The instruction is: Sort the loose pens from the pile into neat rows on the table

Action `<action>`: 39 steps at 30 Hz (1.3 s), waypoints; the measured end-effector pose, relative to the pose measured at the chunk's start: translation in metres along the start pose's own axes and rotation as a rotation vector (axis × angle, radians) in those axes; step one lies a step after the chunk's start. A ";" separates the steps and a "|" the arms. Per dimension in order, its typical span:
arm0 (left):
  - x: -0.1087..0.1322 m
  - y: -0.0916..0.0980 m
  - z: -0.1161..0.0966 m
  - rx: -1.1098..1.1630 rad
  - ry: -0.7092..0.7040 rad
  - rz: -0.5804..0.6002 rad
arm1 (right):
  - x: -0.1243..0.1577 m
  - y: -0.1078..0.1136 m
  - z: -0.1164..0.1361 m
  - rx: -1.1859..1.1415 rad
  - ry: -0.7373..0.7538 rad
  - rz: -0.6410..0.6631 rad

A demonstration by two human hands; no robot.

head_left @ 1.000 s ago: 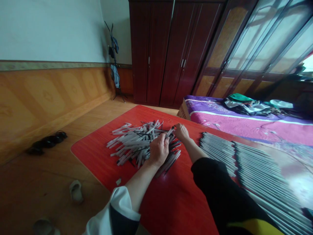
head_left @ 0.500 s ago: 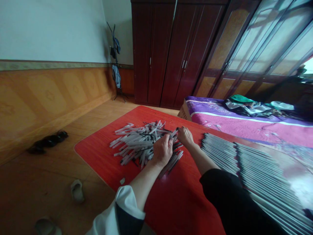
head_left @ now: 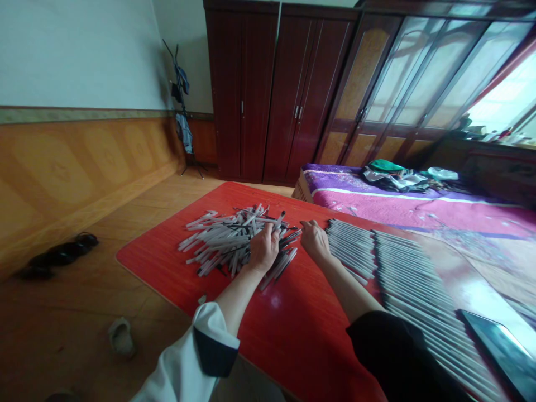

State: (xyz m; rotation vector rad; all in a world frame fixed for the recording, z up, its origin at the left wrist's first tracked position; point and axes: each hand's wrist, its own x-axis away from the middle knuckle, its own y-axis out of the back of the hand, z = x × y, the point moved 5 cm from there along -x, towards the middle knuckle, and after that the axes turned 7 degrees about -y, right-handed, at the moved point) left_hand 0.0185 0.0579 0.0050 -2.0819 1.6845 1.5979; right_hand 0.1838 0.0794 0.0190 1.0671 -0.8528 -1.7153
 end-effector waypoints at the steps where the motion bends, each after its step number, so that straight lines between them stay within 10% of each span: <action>1: 0.000 0.000 0.001 0.003 0.008 -0.002 | 0.000 0.005 -0.004 -0.144 -0.068 -0.012; 8: -0.002 0.003 0.003 0.204 0.110 -0.041 | 0.065 0.004 -0.012 -1.214 -0.321 0.221; 24: -0.006 -0.011 -0.007 0.933 0.319 0.069 | 0.099 -0.025 -0.010 -1.423 -0.353 0.389; 39: 0.001 -0.019 -0.015 1.070 0.365 0.160 | 0.098 -0.027 -0.009 -1.348 -0.285 0.442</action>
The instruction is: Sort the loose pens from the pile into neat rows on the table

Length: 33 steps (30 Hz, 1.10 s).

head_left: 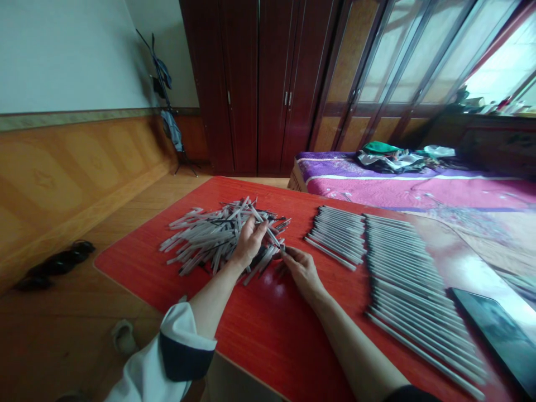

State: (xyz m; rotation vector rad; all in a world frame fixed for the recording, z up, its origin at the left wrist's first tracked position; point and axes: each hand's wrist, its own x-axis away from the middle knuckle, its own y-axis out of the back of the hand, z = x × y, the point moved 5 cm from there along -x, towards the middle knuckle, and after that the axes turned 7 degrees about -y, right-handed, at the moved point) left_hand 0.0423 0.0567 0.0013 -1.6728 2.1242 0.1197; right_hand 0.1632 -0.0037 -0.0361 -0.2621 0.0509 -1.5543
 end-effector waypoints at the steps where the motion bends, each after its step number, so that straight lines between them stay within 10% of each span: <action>1: 0.000 0.000 0.000 0.004 0.003 0.000 | 0.000 -0.001 0.000 0.010 -0.003 0.011; 33: 0.007 -0.006 0.015 0.095 0.198 -0.006 | 0.002 0.003 -0.002 0.006 -0.001 -0.050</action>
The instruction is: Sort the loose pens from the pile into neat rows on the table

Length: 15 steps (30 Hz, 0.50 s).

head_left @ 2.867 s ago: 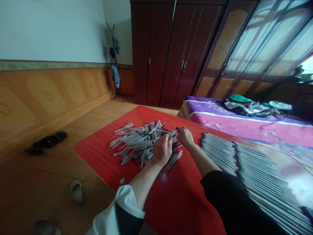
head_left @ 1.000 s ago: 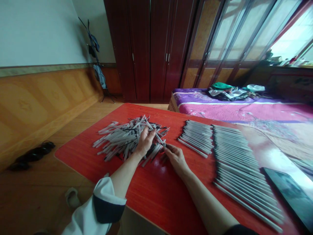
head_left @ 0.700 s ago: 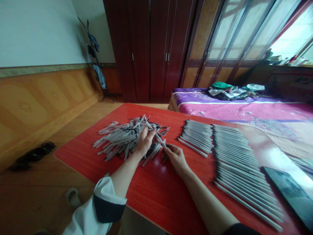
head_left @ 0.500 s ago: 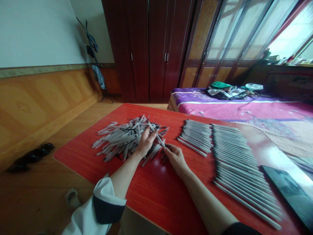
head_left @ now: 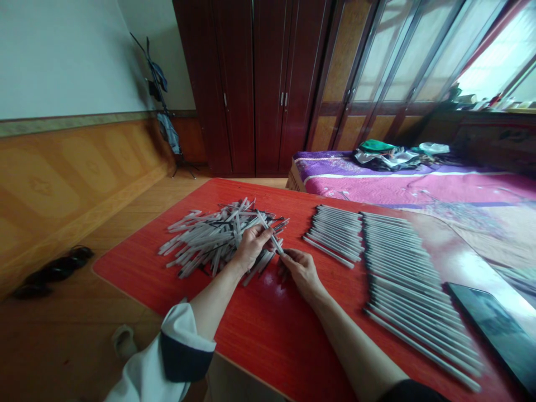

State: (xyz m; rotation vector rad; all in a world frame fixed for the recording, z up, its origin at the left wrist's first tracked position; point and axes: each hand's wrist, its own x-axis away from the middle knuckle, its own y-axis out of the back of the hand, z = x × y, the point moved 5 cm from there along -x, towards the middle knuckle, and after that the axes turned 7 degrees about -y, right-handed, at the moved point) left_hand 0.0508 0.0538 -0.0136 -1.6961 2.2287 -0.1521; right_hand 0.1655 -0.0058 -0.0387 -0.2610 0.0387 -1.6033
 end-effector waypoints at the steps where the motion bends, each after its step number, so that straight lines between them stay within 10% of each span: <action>1: 0.000 -0.001 0.000 0.002 0.000 0.001 | 0.000 0.000 0.000 -0.004 0.004 -0.001; 15: 0.002 -0.005 0.007 0.046 0.004 -0.026 | 0.001 0.000 0.001 -0.008 0.021 -0.050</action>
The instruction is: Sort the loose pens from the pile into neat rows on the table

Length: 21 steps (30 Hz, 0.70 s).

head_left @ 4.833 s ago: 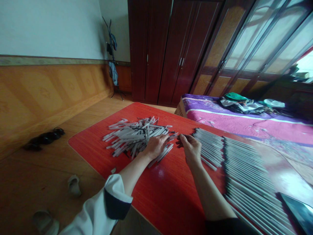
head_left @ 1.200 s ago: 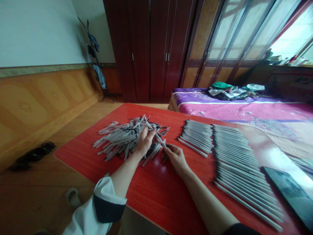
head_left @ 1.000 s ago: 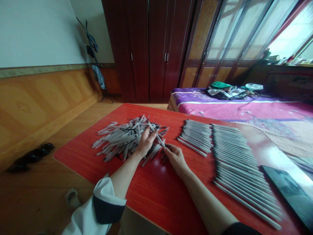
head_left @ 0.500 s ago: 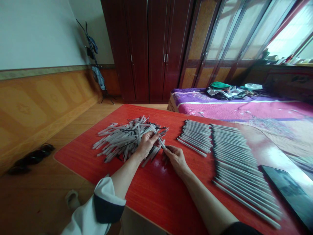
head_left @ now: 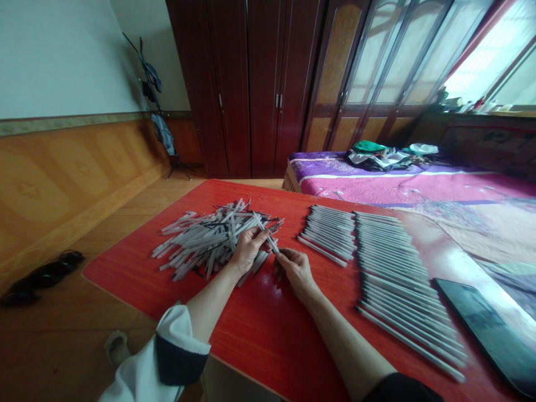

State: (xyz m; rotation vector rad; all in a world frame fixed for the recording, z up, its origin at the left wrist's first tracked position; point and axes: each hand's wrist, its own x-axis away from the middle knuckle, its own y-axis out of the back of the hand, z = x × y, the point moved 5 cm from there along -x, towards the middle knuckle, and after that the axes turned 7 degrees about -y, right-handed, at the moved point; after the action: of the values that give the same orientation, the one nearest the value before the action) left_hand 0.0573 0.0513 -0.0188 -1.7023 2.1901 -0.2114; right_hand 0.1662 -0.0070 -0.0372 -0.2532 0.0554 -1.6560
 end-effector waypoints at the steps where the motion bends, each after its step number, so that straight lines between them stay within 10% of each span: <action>1: 0.000 0.000 -0.001 0.000 -0.008 0.003 | -0.001 0.000 0.000 0.037 0.017 -0.009; 6: -0.004 0.008 -0.021 -0.079 -0.150 0.038 | 0.000 0.012 0.023 0.448 0.202 -0.148; 13: -0.011 0.036 -0.041 -0.301 -0.402 -0.256 | 0.033 0.064 0.066 1.548 0.285 -0.485; 21: -0.008 0.032 -0.042 -0.357 -0.437 -0.169 | 0.043 0.099 0.056 1.830 0.175 -0.472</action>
State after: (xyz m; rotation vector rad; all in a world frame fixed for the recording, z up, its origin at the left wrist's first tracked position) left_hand 0.0144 0.0629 0.0106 -1.8981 1.8352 0.4954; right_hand 0.2705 -0.0531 0.0042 1.3325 -1.3981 -1.5473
